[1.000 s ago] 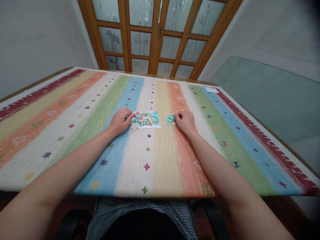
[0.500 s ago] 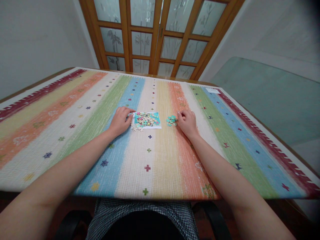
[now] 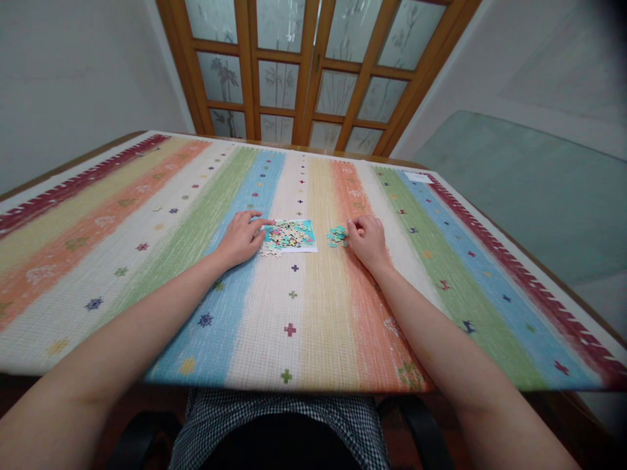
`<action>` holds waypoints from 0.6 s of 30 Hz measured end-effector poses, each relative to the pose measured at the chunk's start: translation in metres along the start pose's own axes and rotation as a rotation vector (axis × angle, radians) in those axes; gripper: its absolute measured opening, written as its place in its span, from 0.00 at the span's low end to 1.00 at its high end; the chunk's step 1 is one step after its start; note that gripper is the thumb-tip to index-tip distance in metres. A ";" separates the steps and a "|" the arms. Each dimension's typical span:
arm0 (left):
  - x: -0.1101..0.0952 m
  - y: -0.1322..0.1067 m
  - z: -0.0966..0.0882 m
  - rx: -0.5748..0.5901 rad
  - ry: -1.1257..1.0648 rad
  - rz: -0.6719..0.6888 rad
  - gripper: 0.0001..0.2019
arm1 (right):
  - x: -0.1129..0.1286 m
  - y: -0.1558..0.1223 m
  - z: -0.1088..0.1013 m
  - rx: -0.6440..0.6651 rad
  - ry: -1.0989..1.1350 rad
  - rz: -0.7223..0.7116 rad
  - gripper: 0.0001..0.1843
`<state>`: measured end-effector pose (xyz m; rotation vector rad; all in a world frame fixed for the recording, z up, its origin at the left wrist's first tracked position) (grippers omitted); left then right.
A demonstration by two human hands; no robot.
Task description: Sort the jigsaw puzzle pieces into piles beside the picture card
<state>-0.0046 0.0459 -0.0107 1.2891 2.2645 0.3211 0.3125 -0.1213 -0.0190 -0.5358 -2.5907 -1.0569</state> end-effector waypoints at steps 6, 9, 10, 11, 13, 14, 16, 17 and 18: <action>-0.005 0.002 0.004 0.100 0.096 -0.002 0.21 | 0.001 -0.001 -0.001 0.007 0.010 0.006 0.16; -0.005 0.002 0.005 0.095 0.116 -0.016 0.21 | 0.003 -0.001 -0.001 0.010 0.020 -0.001 0.16; -0.005 0.001 0.004 0.086 0.116 -0.022 0.21 | 0.003 0.000 -0.002 0.010 0.025 -0.002 0.16; -0.004 0.001 0.004 0.074 0.113 -0.027 0.21 | 0.004 0.000 -0.002 0.011 0.029 -0.004 0.16; -0.003 0.000 0.002 0.050 0.102 -0.035 0.20 | 0.005 0.000 -0.002 0.012 0.036 -0.007 0.16; -0.002 0.001 0.002 0.039 0.093 -0.038 0.20 | 0.005 0.000 -0.003 0.013 0.039 -0.009 0.16; -0.001 0.003 0.001 0.025 0.078 -0.037 0.20 | 0.006 0.000 -0.003 0.012 0.044 -0.012 0.16; -0.001 0.005 0.002 0.027 0.073 -0.029 0.20 | 0.007 0.000 -0.003 0.012 0.044 -0.013 0.16; -0.002 0.008 0.002 0.035 0.072 -0.017 0.20 | 0.007 0.000 -0.003 0.012 0.045 -0.013 0.16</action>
Point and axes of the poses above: each hand's wrist, its own y-axis towards the middle knuckle, its own z-axis out of the palm, x = y × z, the point moved 2 cm from there along y, towards the middle knuckle, and after that the axes turned 3 degrees about -x, right-handed, at the moved point
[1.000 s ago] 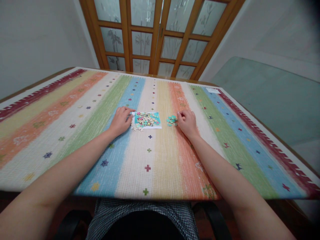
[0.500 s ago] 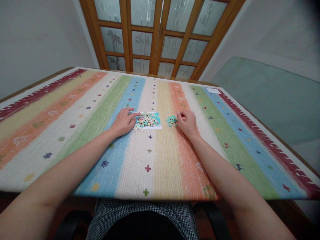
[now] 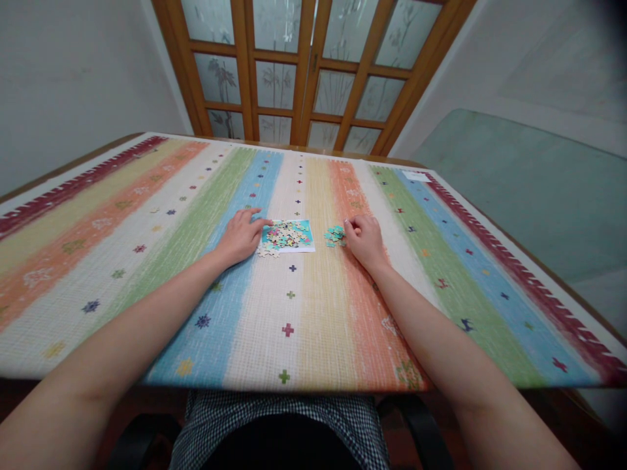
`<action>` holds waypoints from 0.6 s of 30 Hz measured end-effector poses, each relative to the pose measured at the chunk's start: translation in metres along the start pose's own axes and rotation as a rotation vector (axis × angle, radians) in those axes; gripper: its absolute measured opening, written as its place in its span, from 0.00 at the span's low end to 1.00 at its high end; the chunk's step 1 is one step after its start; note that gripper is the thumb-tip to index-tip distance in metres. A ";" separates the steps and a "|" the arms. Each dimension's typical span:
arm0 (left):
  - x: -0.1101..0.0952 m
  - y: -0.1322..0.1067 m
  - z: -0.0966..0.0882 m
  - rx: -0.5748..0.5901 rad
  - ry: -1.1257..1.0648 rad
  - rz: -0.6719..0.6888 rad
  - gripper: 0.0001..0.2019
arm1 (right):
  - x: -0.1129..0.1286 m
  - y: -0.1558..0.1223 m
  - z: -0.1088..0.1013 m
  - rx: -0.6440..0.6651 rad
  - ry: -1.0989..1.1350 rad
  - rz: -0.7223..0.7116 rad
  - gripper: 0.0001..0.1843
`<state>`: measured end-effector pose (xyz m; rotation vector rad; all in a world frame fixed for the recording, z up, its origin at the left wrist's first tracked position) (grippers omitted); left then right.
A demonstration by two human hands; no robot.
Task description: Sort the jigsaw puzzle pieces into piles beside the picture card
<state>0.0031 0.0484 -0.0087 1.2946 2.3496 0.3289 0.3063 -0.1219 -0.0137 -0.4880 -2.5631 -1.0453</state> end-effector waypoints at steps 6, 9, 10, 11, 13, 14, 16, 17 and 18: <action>0.001 0.008 0.004 0.046 0.007 0.026 0.19 | 0.002 0.000 -0.001 0.004 0.000 0.026 0.15; 0.005 0.005 0.003 0.044 0.009 0.017 0.17 | 0.001 0.000 0.000 0.006 0.001 0.027 0.15; 0.006 0.004 0.003 0.044 0.006 0.015 0.16 | 0.000 0.000 0.000 0.007 0.004 0.025 0.15; 0.007 0.003 0.002 0.043 0.000 0.012 0.15 | 0.000 0.000 0.000 0.007 0.006 0.021 0.15; 0.009 0.001 0.000 0.036 -0.018 0.007 0.14 | -0.002 0.000 0.001 0.008 0.008 0.010 0.15; 0.010 0.000 0.000 0.033 -0.026 0.005 0.13 | -0.002 0.000 0.001 0.008 0.008 0.004 0.15; 0.011 0.000 -0.002 0.030 -0.033 0.004 0.13 | -0.002 0.000 0.001 0.010 0.006 -0.005 0.15; 0.012 -0.001 -0.002 0.031 -0.031 0.004 0.13 | -0.002 0.000 0.000 0.012 0.004 -0.007 0.15; 0.012 -0.001 -0.003 0.034 -0.027 0.006 0.13 | -0.001 0.000 0.000 0.013 0.002 -0.006 0.15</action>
Point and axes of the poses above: each hand's wrist, its own y-axis towards the middle knuckle, its own z-axis out of the palm, x = y × z, the point moved 2 cm from there along y, towards the middle knuckle, and after that the axes turned 3 degrees about -x, right-handed, at the moved point
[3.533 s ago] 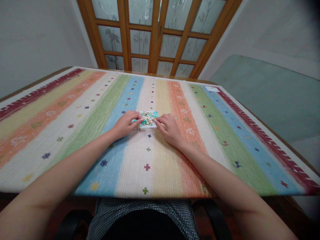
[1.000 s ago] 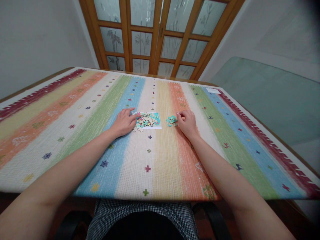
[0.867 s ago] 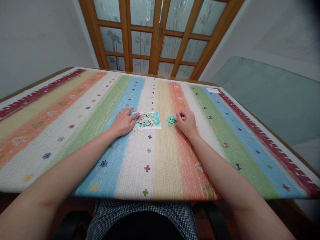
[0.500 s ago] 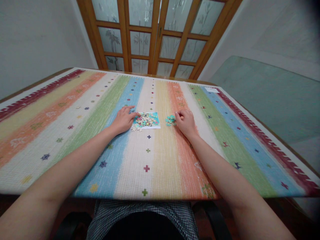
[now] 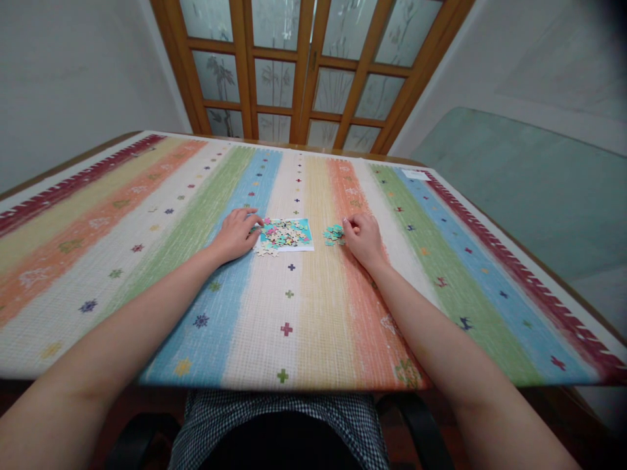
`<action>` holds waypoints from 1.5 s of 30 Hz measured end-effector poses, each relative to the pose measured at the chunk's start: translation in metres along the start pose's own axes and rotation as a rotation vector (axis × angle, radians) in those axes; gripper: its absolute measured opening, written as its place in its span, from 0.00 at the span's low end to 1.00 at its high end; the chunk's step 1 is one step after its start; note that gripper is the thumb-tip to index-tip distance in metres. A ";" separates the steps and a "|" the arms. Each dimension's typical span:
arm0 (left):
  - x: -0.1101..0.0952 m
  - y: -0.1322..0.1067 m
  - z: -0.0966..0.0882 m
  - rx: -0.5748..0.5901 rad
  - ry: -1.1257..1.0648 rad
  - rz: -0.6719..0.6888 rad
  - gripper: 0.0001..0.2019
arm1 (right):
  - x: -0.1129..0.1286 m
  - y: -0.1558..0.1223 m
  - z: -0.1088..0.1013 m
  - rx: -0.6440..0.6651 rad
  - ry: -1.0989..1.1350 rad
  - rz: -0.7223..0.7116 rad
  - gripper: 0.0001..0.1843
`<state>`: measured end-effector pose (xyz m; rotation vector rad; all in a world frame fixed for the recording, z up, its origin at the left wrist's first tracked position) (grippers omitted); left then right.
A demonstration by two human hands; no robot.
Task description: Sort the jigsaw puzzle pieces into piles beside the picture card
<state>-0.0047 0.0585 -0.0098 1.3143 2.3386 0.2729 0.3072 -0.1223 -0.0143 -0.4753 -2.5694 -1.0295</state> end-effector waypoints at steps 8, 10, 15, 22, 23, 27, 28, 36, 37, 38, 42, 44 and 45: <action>0.009 0.004 -0.001 0.036 -0.023 -0.018 0.12 | 0.003 0.001 -0.001 0.001 0.010 0.002 0.16; 0.011 0.006 0.001 0.032 -0.041 -0.017 0.11 | 0.002 0.001 0.000 -0.008 0.016 -0.002 0.16; 0.011 0.007 0.003 0.009 -0.042 0.022 0.12 | -0.003 0.001 0.003 -0.032 0.039 -0.019 0.16; 0.003 0.009 -0.001 -0.097 0.084 0.113 0.14 | -0.007 0.000 0.005 -0.035 0.047 -0.026 0.15; 0.002 0.009 -0.002 -0.101 0.103 0.125 0.14 | -0.007 0.000 0.005 -0.035 0.050 -0.028 0.15; -0.007 0.010 -0.010 -0.147 0.123 0.157 0.15 | -0.002 0.001 0.001 -0.045 0.045 -0.031 0.15; -0.010 0.009 -0.012 -0.166 0.114 0.159 0.16 | 0.001 0.002 -0.001 -0.052 0.044 -0.036 0.15; -0.050 -0.009 -0.023 -0.352 -0.151 0.296 0.17 | 0.082 -0.020 -0.011 0.111 0.218 -0.230 0.20; -0.055 -0.011 -0.024 -0.370 -0.179 0.322 0.16 | 0.093 -0.024 -0.010 0.157 0.249 -0.250 0.22; -0.060 -0.012 -0.024 -0.381 -0.198 0.342 0.15 | 0.102 -0.029 -0.010 0.191 0.272 -0.252 0.23; -0.071 -0.015 -0.024 -0.439 -0.192 0.459 0.13 | 0.122 -0.039 -0.007 0.305 0.416 -0.191 0.29; -0.074 -0.017 -0.024 -0.455 -0.166 0.544 0.11 | 0.125 -0.041 -0.006 0.339 0.489 -0.170 0.31; -0.075 -0.017 -0.023 -0.454 -0.152 0.584 0.10 | 0.126 -0.041 -0.005 0.352 0.518 -0.163 0.31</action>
Point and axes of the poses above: each hand's wrist, its own y-axis towards the middle knuckle, its own z-axis out of the palm, x = y × z, the point moved 2 cm from there along y, towards the middle knuckle, and after that the axes turned 3 degrees about -x, right-handed, at the moved point
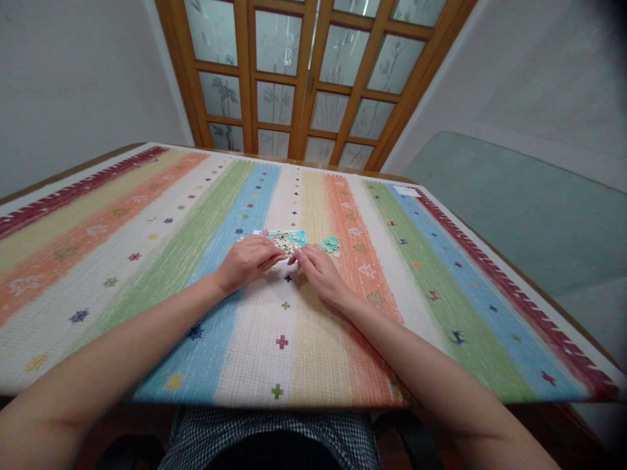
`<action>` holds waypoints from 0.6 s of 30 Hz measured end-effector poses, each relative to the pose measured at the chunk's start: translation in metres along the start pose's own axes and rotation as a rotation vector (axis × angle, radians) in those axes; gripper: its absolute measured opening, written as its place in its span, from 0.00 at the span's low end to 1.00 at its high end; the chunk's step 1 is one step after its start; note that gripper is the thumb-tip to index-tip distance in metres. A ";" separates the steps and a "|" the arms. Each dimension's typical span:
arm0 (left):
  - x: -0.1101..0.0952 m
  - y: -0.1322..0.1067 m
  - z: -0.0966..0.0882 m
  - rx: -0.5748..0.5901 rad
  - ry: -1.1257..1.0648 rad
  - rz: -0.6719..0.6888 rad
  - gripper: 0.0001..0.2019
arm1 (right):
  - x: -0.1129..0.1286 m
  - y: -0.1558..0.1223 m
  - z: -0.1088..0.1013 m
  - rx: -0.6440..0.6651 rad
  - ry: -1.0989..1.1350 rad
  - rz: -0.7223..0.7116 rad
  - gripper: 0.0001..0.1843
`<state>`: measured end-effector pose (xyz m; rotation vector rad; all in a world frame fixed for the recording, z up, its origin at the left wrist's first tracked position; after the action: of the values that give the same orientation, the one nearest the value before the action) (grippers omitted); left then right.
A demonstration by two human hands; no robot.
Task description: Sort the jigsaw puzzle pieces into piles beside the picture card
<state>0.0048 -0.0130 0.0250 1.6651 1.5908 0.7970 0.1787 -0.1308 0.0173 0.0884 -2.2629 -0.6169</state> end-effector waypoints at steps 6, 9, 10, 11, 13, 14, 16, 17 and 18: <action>0.000 -0.004 0.003 0.081 0.015 0.068 0.08 | 0.001 0.001 0.004 0.024 0.077 0.033 0.29; 0.003 -0.008 0.006 0.124 -0.001 -0.031 0.10 | 0.001 0.000 0.005 0.008 0.095 0.056 0.27; 0.005 -0.009 0.007 0.133 -0.006 -0.075 0.11 | 0.000 0.000 0.005 -0.001 0.094 0.059 0.26; 0.006 -0.010 0.008 0.141 -0.009 -0.117 0.11 | -0.001 0.000 0.005 -0.012 0.088 0.059 0.25; 0.010 -0.012 0.009 0.156 -0.008 -0.185 0.13 | -0.007 0.002 0.002 -0.043 0.064 0.055 0.25; 0.013 -0.012 0.009 0.162 -0.005 -0.215 0.13 | -0.011 0.004 0.000 -0.069 0.044 0.055 0.25; 0.020 -0.014 0.007 0.157 0.006 -0.285 0.13 | -0.025 0.010 -0.011 -0.132 -0.011 0.062 0.25; 0.024 -0.014 0.006 0.151 0.013 -0.323 0.13 | -0.035 0.013 -0.020 -0.179 -0.046 0.074 0.24; 0.028 -0.015 0.005 0.141 0.020 -0.360 0.13 | -0.046 0.016 -0.029 -0.227 -0.080 0.094 0.24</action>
<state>0.0016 0.0152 0.0088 1.4066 1.9260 0.5274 0.2337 -0.1170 0.0104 -0.1566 -2.2429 -0.8337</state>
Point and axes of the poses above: each hand's wrist, its own y-axis towards the middle knuckle, its own z-axis out of the palm, x = y × z, the point moved 2 cm from there along y, towards the middle knuckle, and after that the axes turned 3 degrees about -x, right-handed, at the moved point
